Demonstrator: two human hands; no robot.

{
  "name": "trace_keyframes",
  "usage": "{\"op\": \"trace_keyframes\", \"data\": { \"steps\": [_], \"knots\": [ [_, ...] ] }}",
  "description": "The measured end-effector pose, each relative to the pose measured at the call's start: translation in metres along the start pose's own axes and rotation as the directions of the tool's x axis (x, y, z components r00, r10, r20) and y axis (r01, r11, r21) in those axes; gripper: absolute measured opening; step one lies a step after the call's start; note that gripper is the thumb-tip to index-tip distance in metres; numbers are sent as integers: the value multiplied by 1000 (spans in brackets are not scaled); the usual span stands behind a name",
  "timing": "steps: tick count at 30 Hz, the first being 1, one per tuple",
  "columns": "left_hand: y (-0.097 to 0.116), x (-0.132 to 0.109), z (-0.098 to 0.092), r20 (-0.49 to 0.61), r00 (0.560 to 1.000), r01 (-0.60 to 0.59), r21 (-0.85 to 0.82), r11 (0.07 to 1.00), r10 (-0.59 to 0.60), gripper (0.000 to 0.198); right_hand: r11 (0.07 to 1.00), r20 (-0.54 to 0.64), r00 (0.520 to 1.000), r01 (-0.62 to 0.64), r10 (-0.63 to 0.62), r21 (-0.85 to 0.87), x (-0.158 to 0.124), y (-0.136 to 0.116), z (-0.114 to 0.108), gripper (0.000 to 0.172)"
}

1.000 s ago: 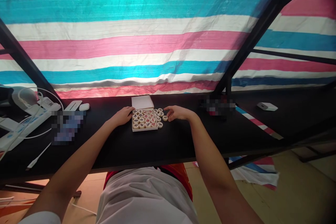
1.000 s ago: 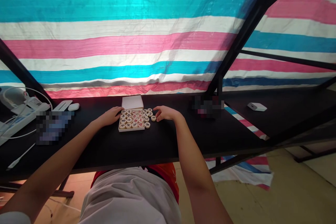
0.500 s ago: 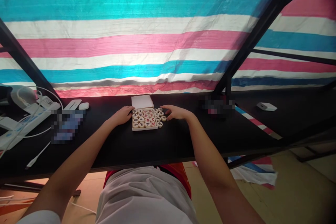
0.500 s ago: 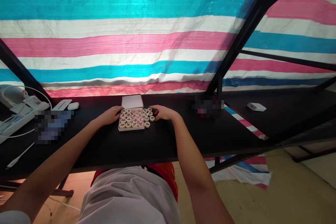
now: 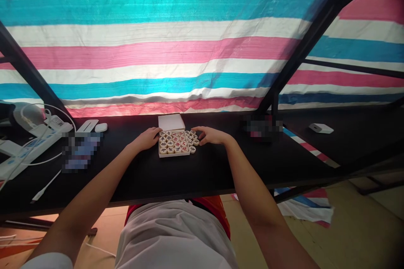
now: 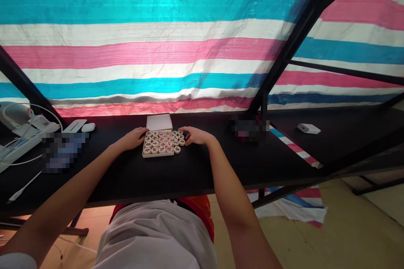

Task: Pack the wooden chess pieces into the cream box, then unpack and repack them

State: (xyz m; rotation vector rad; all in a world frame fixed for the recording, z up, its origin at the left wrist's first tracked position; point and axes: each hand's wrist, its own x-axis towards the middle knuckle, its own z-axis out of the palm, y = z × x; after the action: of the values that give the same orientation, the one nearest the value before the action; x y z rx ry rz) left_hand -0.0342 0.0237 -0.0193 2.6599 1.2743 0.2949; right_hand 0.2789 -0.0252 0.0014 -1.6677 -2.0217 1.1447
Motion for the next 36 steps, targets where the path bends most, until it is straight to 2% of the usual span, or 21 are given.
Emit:
{"op": "trace_keyframes", "data": {
  "steps": [12, 14, 16, 17, 19, 21, 23, 26, 29, 32, 36],
  "knots": [
    [-5, 2, 3, -10, 1000, -22, 6, 1000, 22, 39, 997, -29, 998, 55, -53, 57, 5, 7, 1, 75],
    [-6, 2, 4, -6, 1000, -31, 5, 1000, 31, 39, 997, -44, 998, 48, -45, 56, 6, 10, 1, 68],
    [-6, 2, 4, -7, 1000, -29, 3, 1000, 29, 40, 999, -140, 989, 42, -40, 8, 8, 10, 0, 56],
    [-5, 2, 4, -8, 1000, -26, 1, 1000, 26, 40, 998, -221, 973, 53, -60, -36, 9, 9, 0, 49],
    [-4, 1, 3, -9, 1000, -20, -3, 1000, 20, 39, 983, -388, 906, 125, -168, -134, 9, 1, 4, 37],
    [-3, 1, 2, -7, 1000, -13, -6, 1000, 13, 39, 947, -458, 831, 246, -315, -206, 7, -12, 12, 28],
    [-2, 0, 1, -2, 1000, -8, -7, 1000, 8, 39, 903, -396, 812, 364, -428, -229, 3, -29, 23, 22],
    [-1, 0, 1, -7, 1000, -7, -7, 1000, 7, 39, 860, -246, 827, 460, -506, -221, -3, -51, 39, 23],
    [-2, 0, 2, -19, 1000, -9, -7, 1000, 9, 39, 867, -104, 874, 445, -475, -224, -5, -57, 45, 29],
    [-2, 0, 2, -18, 1000, -14, -9, 1000, 14, 38, 884, -6, 908, 406, -419, -233, -3, -52, 42, 36],
    [-3, 0, 2, -13, 1000, -9, -3, 1000, 9, 39, 897, 2, 920, 381, -391, -225, -1, -47, 40, 36]
  ]
}}
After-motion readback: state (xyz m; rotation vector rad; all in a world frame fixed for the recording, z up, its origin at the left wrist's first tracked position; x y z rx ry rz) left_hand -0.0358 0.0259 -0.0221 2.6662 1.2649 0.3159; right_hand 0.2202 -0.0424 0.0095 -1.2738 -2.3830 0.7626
